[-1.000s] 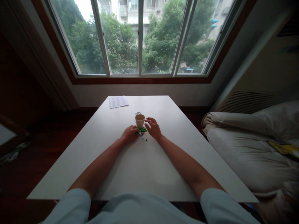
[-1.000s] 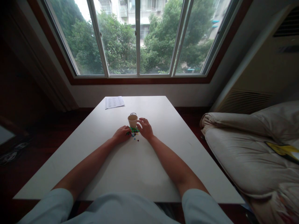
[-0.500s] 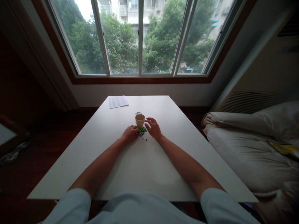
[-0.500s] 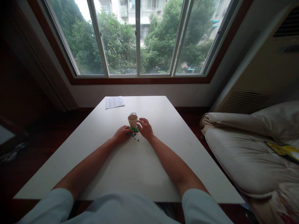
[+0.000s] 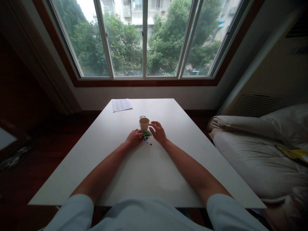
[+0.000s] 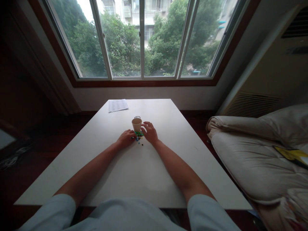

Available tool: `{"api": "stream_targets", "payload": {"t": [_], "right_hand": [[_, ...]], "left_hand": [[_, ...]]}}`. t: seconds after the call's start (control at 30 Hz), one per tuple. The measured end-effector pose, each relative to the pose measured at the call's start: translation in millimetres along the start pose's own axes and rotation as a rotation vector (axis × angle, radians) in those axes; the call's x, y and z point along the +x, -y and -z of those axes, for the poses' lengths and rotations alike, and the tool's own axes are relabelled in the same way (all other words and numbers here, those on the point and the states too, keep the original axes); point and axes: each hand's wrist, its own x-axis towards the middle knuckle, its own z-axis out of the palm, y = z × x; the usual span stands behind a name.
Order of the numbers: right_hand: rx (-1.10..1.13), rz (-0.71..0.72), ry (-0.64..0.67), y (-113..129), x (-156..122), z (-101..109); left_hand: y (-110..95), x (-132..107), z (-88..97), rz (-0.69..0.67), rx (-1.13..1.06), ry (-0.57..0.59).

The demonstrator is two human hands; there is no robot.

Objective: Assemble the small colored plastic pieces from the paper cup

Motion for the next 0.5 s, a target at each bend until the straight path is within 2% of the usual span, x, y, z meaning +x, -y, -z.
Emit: {"api": "stream_targets", "payload": {"t": [0.5], "right_hand": [[0.012,-0.008,-0.005,0.3,0.1,-0.8]], "left_hand": [[-5.4,0.5,3.5,0.012,-0.009,-0.012]]}}
